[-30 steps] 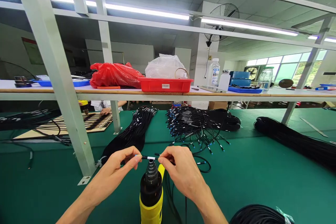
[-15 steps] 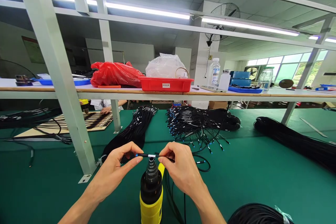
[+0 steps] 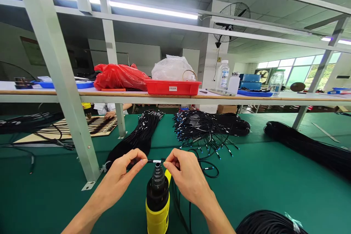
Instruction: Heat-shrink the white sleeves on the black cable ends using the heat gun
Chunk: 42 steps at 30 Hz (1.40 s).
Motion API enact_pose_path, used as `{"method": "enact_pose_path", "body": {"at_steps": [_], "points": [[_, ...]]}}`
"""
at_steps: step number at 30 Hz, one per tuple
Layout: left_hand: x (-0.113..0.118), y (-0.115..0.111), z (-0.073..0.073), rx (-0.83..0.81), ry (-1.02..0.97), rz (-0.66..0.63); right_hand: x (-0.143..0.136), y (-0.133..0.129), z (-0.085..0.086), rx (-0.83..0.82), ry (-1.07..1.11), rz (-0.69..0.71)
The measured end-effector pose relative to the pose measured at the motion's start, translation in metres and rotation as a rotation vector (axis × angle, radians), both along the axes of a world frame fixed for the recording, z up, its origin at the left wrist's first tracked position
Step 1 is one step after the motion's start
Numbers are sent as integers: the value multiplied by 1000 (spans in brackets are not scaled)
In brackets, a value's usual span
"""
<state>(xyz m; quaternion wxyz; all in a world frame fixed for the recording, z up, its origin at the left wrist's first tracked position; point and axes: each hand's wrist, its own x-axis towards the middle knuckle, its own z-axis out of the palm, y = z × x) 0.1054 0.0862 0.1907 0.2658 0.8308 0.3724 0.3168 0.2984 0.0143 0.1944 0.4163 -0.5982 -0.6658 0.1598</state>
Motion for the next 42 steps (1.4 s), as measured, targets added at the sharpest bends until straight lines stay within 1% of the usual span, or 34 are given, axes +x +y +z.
{"method": "enact_pose_path", "body": {"at_steps": [3, 7, 11, 12, 14, 16, 18, 19, 21, 23, 24, 26, 27, 28, 30, 33, 35, 36, 38, 42], "points": [[-1, 1, 0, -14, -19, -8, 0, 1, -1, 7, -18, -8], [-2, 1, -2, 55, 18, 17, -3, -3, 1, -16, -123, 12], [1, -1, 0, 91, 39, 32, -3, -1, 1, -21, -117, 27], [0, -1, 1, 86, 32, 26, 0, 2, -2, -21, -93, 9], [-3, 1, -1, 67, 18, 26, 13, 10, -12, -23, -29, -72], [-14, 7, -8, 46, 84, 52, 35, 20, -30, -21, 45, -199], [-33, 16, -26, 17, 225, 73, 60, 28, -55, -17, 47, -309], [-45, 21, -38, -9, 303, 77, 72, 30, -69, -30, 39, -370], [-72, 29, -69, -90, 423, 79, 91, 30, -95, -101, 71, -450], [-99, 33, -102, -193, 547, 84, 103, 25, -115, -139, 138, -402], [-111, 34, -117, -242, 601, 91, 106, 22, -121, -148, 168, -357], [-130, 32, -142, -310, 668, 91, 106, 17, -125, -154, 206, -271], [-137, 30, -150, -330, 682, 85, 104, 16, -124, -160, 215, -240], [-143, 29, -156, -339, 686, 77, 102, 15, -121, -163, 223, -217], [-150, 27, -162, -338, 682, 57, 95, 15, -111, -154, 241, -188], [-154, 26, -160, -307, 685, 26, 85, 14, -95, -121, 248, -163], [-155, 25, -151, -277, 692, 0, 80, 11, -84, -107, 229, -155], [-155, 23, -143, -261, 690, -14, 78, 8, -78, -98, 218, -158], [-153, 18, -121, -239, 676, -50, 73, 1, -64, -69, 212, -169], [-142, -2, -61, -194, 612, -139, 53, -19, -32, 26, 247, -177]]}}
